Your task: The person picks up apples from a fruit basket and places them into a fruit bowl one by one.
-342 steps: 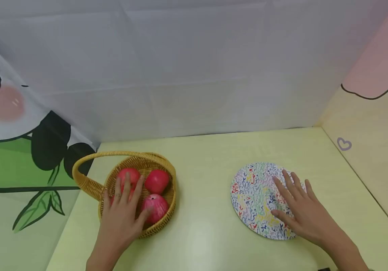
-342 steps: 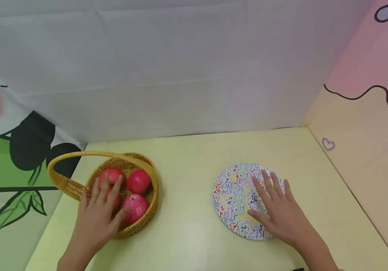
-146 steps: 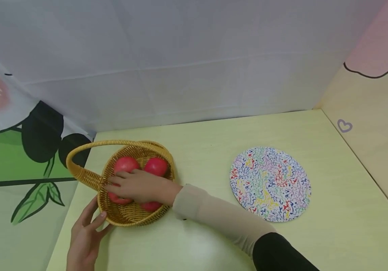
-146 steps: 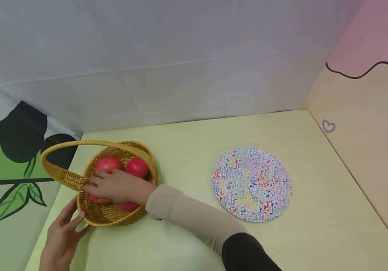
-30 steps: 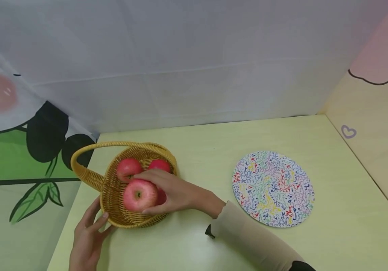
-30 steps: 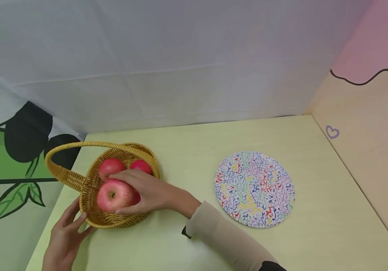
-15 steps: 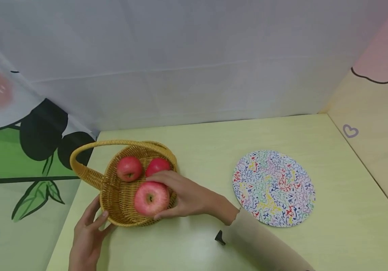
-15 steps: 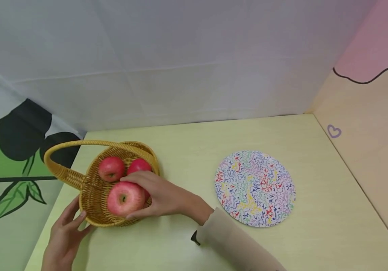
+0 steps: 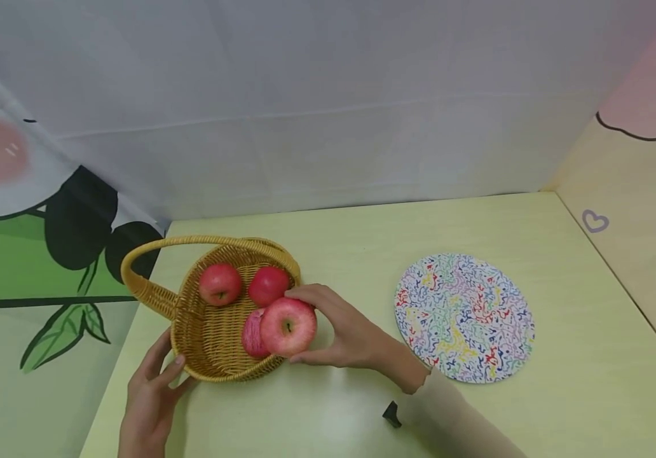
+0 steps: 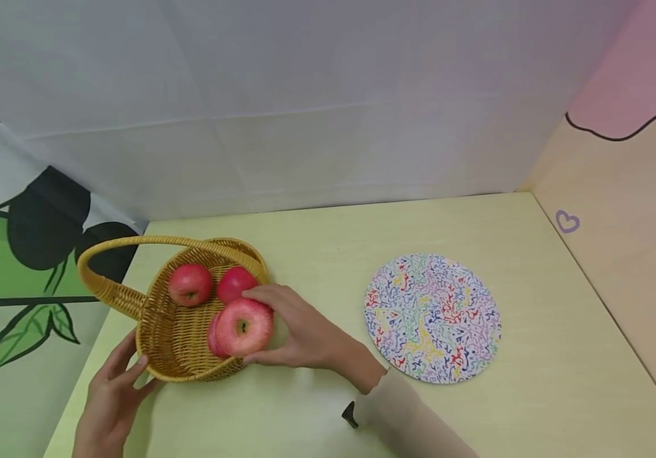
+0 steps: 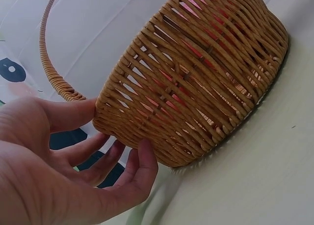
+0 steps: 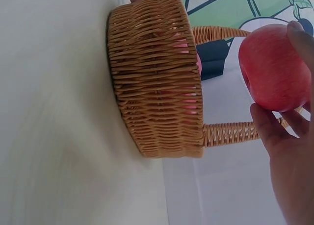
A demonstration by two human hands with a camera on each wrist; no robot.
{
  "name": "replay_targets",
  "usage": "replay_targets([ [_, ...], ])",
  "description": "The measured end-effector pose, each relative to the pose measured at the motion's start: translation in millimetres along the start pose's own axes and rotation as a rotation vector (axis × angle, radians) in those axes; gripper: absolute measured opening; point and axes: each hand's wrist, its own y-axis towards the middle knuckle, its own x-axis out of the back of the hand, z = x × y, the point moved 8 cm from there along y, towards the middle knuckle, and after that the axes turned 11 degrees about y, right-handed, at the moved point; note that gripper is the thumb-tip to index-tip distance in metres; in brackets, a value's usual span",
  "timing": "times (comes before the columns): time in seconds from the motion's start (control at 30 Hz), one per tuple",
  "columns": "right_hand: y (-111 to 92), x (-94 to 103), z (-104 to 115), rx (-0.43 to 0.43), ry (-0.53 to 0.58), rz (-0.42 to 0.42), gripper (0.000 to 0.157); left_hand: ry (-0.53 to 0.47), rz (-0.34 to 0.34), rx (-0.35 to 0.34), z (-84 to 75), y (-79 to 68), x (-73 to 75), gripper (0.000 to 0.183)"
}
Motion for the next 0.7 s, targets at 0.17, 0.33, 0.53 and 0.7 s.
replay_targets([
  [0.17,-11,10.9,-5,0.010,0.021,-0.079,0.094,-0.014,0.001,-0.025,-1.5,-0.3,-0.1,0.071],
  [0.33,-21,21.5,-13,-0.003,0.019,-0.161,0.092,-0.016,0.005,-0.045,-2.4,-1.2,-0.4,0.071],
  [0.53,-33,34.1,-18,-0.037,-0.038,-0.253,0.089,-0.016,0.015,-0.056,-3.2,-1.4,-1.1,0.071],
  [0.7,-44,46.2,-22,-0.065,-0.087,-0.349,0.089,-0.012,0.011,-0.055,-3.0,-1.6,-1.2,0.071],
])
